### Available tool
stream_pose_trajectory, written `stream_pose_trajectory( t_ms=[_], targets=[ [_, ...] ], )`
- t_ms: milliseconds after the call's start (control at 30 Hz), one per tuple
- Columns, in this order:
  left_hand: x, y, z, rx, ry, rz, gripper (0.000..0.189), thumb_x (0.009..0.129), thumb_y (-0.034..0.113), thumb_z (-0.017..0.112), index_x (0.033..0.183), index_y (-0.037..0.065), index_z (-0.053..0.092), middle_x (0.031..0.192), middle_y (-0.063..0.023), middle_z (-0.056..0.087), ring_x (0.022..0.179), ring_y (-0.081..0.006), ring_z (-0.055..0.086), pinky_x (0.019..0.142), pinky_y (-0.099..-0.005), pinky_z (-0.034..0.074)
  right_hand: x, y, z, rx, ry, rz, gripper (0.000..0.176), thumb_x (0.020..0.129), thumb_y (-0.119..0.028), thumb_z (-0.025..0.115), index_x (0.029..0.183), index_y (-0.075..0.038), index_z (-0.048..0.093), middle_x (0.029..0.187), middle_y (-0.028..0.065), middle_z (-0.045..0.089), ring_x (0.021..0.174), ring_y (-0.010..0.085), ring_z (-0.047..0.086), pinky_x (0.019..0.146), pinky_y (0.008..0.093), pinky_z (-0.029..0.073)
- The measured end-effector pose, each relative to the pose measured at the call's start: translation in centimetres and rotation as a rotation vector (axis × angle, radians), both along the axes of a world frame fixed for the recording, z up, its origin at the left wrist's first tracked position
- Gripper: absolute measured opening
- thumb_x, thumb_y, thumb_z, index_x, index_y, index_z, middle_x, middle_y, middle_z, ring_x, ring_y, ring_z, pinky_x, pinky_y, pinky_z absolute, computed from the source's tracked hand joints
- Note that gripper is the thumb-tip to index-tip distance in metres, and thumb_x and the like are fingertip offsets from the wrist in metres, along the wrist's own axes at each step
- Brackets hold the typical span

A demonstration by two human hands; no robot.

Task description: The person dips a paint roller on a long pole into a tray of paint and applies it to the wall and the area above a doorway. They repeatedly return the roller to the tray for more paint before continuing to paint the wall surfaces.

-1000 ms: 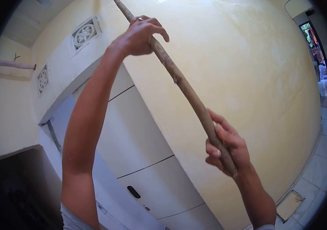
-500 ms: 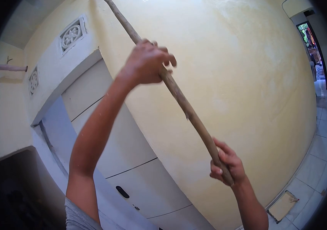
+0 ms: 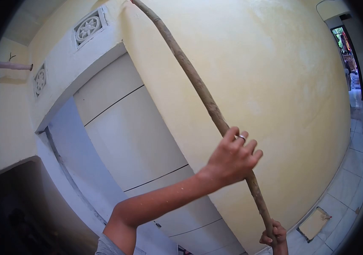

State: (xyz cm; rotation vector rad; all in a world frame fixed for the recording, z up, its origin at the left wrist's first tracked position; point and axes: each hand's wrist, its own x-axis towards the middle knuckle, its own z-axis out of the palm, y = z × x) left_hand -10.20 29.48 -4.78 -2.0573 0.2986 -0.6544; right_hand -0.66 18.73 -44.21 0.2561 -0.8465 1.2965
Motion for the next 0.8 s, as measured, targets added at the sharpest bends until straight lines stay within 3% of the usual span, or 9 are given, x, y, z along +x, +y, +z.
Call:
stream_pose_trajectory(
  t_ms=[67,167,200,267,367,400,533,667,800],
  targets=[
    [-0.6,-1.0,-1.8,-0.053,0.005,-0.044,0.011,0.075,0.014,0.063,0.068,0.009,0.057,0.071,-0.0077,0.059,0.092,-0.0287,0.064,0.088,-0.0425,0.043,-0.9,-1.3,-2.5,-0.017,-0.037,-0.031,0.055,0.095,-0.032,0.056,0.14,-0.009,0.036,0.054,0.0077,0.046,0.045,0.0166,0.044,0.042,0.0345,0.025],
    [-1.8,-2.0,-4.7,-0.054,0.026,-0.027,0.01,0.076,0.013,0.062,0.069,0.008,0.057,0.072,-0.0077,0.059,0.092,-0.0282,0.064,0.089,-0.0425,0.043,-2.4,-2.4,-9.1,-0.08,-0.038,-0.044,0.057,0.093,-0.035,0.057,0.14,-0.012,0.035,0.055,0.0064,0.045,0.045,0.0165,0.044,0.043,0.0343,0.025],
    [-2.1,-2.3,-5.5,-0.068,0.024,-0.039,0.01,0.076,0.013,0.061,0.068,0.008,0.056,0.073,-0.0079,0.06,0.092,-0.0272,0.064,0.091,-0.0427,0.043,-3.2,-3.2,-9.7,-0.084,-0.04,-0.046,0.057,0.093,-0.035,0.057,0.14,-0.012,0.035,0.055,0.0064,0.045,0.045,0.0165,0.044,0.043,0.0343,0.025],
    [-3.0,-2.7,-6.9,-0.071,0.034,-0.03,0.01,0.076,0.013,0.061,0.068,0.008,0.056,0.073,-0.0082,0.06,0.093,-0.0272,0.064,0.092,-0.043,0.043,-5.1,-4.7,-8.8,-0.225,0.07,0.03,0.047,0.085,-0.031,0.069,0.128,-0.022,0.053,0.056,0.0044,0.05,0.044,0.0152,0.047,0.043,0.0348,0.039],
    [-3.7,-2.6,-6.9,-0.1,0.042,-0.023,0.01,0.077,0.013,0.06,0.068,0.008,0.056,0.076,-0.0088,0.06,0.096,-0.0275,0.063,0.095,-0.044,0.042,-6.1,-4.4,-8.7,-0.226,0.004,-0.013,0.051,0.085,-0.032,0.07,0.131,-0.024,0.052,0.054,0.0037,0.05,0.041,0.0145,0.044,0.042,0.0345,0.036],
    [-3.8,-2.4,-6.0,-0.096,0.024,-0.033,0.01,0.077,0.013,0.059,0.069,0.008,0.057,0.076,-0.0086,0.06,0.097,-0.0277,0.062,0.095,-0.0445,0.041,-6.3,-4.3,-7.1,-0.182,-0.039,0.01,0.058,0.092,-0.039,0.058,0.14,-0.015,0.036,0.053,0.0054,0.044,0.044,0.0162,0.043,0.042,0.0346,0.025],
    [-3.6,-1.3,0.4,-0.027,-0.03,0.024,0.002,0.073,0.011,0.063,0.072,0.01,0.062,0.079,-0.0076,0.06,0.096,-0.0297,0.061,0.102,-0.0456,0.035,-5.6,-1.0,-0.8,-0.062,-0.017,-0.03,0.061,0.092,-0.039,0.059,0.144,-0.018,0.033,0.056,0.0054,0.045,0.044,0.0165,0.043,0.044,0.0346,0.028],
    [-2.3,-0.7,8.4,-0.018,-0.06,0.149,0.019,0.064,0.009,0.075,0.08,0.019,0.07,0.091,-0.0004,0.062,0.104,-0.0263,0.056,0.106,-0.0383,0.033,-4.1,0.4,9.5,-0.098,0.026,-0.093,0.062,0.094,-0.032,0.057,0.148,-0.017,0.028,0.074,0.0065,0.054,0.051,0.0167,0.048,0.043,0.034,0.03],
    [-0.5,-0.1,16.7,0.057,-0.093,0.158,0.028,0.066,0.016,0.078,0.092,0.024,0.07,0.102,-0.0001,0.06,0.112,-0.0269,0.05,0.109,-0.0395,0.029,-1.7,1.3,20.0,-0.065,0.018,-0.128,0.059,0.098,-0.028,0.052,0.15,-0.018,0.025,0.082,0.0064,0.055,0.053,0.0163,0.05,0.043,0.0309,0.033]
  ],
)
